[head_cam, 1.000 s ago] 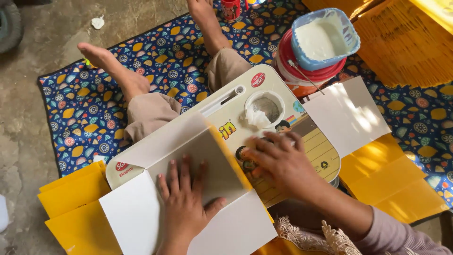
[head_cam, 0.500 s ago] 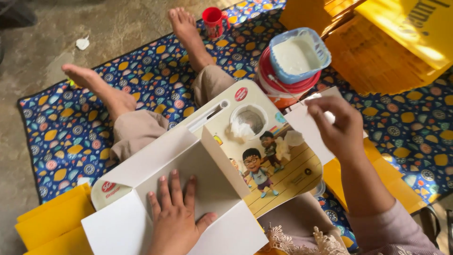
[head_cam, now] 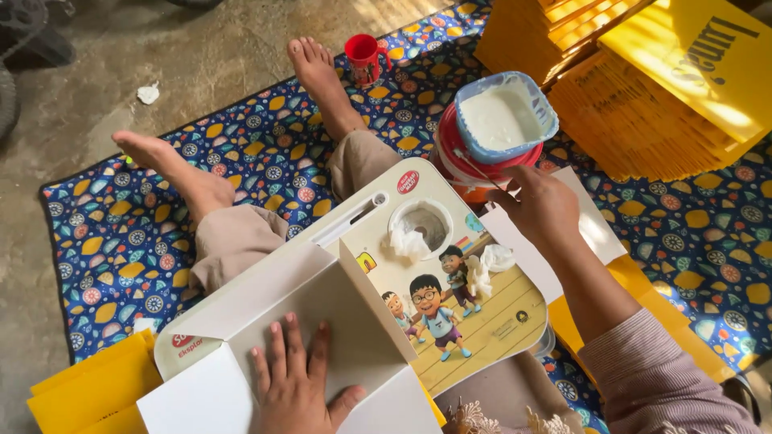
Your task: The person sits on the floor with a children's lap tray and assembles yellow paper envelopes. They fold yellow paper over a white paper insert, apply glue with a stick from a container, press the flap down, wipe excess glue with a tissue, and set finished envelopes on a stack beside them.
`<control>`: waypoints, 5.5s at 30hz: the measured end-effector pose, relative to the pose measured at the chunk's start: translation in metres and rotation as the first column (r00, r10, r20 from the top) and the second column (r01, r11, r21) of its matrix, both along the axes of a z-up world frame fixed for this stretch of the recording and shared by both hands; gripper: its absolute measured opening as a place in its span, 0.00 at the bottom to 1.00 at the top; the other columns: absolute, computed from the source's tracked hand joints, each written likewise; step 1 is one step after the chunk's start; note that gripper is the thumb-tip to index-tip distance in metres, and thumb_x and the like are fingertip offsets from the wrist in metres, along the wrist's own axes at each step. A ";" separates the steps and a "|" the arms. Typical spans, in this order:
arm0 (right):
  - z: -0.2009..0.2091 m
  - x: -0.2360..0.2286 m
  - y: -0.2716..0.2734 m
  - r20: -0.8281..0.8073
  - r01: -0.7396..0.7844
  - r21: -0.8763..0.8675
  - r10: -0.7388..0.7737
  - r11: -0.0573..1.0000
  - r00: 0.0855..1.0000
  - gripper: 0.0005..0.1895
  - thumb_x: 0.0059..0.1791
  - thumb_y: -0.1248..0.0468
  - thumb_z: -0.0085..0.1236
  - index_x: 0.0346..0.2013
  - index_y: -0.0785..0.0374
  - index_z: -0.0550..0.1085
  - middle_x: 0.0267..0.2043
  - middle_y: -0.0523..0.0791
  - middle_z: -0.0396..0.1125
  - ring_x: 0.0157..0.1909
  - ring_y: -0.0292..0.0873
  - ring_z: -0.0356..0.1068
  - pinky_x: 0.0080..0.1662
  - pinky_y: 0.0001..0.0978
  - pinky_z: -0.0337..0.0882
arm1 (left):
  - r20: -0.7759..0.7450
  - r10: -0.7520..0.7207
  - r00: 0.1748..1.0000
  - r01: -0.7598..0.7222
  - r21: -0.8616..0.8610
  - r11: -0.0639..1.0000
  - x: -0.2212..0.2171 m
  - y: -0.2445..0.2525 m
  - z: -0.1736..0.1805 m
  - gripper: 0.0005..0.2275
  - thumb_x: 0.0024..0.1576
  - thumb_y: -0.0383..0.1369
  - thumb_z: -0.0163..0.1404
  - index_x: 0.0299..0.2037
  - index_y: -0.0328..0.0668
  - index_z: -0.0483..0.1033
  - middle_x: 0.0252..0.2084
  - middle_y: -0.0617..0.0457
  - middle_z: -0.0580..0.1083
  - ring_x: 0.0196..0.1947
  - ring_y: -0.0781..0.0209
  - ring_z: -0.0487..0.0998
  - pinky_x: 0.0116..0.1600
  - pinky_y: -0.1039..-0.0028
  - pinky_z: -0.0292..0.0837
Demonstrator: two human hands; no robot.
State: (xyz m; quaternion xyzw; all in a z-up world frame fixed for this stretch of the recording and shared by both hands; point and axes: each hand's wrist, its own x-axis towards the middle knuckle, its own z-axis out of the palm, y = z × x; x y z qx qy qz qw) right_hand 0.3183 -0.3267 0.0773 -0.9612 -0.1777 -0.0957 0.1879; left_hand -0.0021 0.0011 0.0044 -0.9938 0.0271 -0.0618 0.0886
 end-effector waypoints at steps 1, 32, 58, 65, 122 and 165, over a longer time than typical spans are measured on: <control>0.000 0.001 0.003 0.006 -0.004 0.006 0.004 1.000 1.000 0.18 0.46 0.58 0.70 0.48 0.58 0.79 0.38 0.43 0.77 0.33 0.40 0.75 0.32 0.33 0.70 | 0.006 0.004 1.000 -0.004 0.006 1.000 0.000 0.000 -0.003 0.44 0.57 0.71 0.26 0.74 0.44 0.47 0.76 0.22 0.40 0.75 0.19 0.37 0.68 0.29 0.29; 0.046 0.040 -0.016 0.264 -0.040 -0.010 0.041 0.999 0.964 0.05 0.52 0.72 0.61 0.41 0.66 0.82 0.38 0.48 0.75 0.31 0.45 0.71 0.33 0.35 0.70 | -0.002 -0.081 0.997 0.075 -0.347 0.935 0.070 -0.049 0.041 0.41 0.40 0.31 0.58 0.70 0.57 0.59 0.73 0.44 0.57 0.64 0.47 0.66 0.64 0.50 0.60; 0.024 -0.108 0.000 -0.555 0.257 0.755 0.377 0.604 0.742 0.10 0.58 0.66 0.49 0.51 0.68 0.74 0.30 0.38 0.59 0.27 0.29 0.52 0.29 0.18 0.50 | 0.175 -0.120 0.977 0.199 -0.559 0.805 0.076 -0.054 0.084 0.24 0.56 0.52 0.50 0.58 0.50 0.75 0.71 0.44 0.64 0.66 0.45 0.63 0.63 0.52 0.52; 0.026 -0.127 0.085 0.130 -0.333 0.084 0.321 0.939 0.938 0.06 0.53 0.59 0.59 0.44 0.48 0.80 0.31 0.43 0.73 0.31 0.52 0.75 0.35 0.43 0.76 | 0.190 -0.110 0.976 0.193 -0.503 0.842 0.077 -0.054 0.059 0.28 0.56 0.63 0.39 0.61 0.64 0.72 0.68 0.47 0.67 0.68 0.47 0.65 0.63 0.48 0.56; 0.033 -0.140 0.113 0.255 -0.416 -0.093 0.425 0.905 0.868 0.04 0.54 0.62 0.57 0.41 0.55 0.78 0.27 0.44 0.74 0.28 0.49 0.77 0.32 0.39 0.79 | 0.081 -0.105 0.991 0.132 -0.517 0.846 0.078 -0.055 0.052 0.27 0.57 0.62 0.39 0.63 0.69 0.69 0.70 0.50 0.65 0.70 0.49 0.62 0.66 0.48 0.53; 0.090 -0.157 0.019 0.024 -0.214 -0.406 0.245 0.888 0.969 0.07 0.50 0.59 0.59 0.39 0.53 0.81 0.39 0.35 0.79 0.41 0.39 0.79 0.34 0.34 0.75 | 0.251 -0.108 0.962 0.235 -0.560 0.794 0.073 -0.054 0.077 0.25 0.54 0.53 0.52 0.57 0.49 0.76 0.69 0.43 0.66 0.65 0.46 0.64 0.63 0.54 0.53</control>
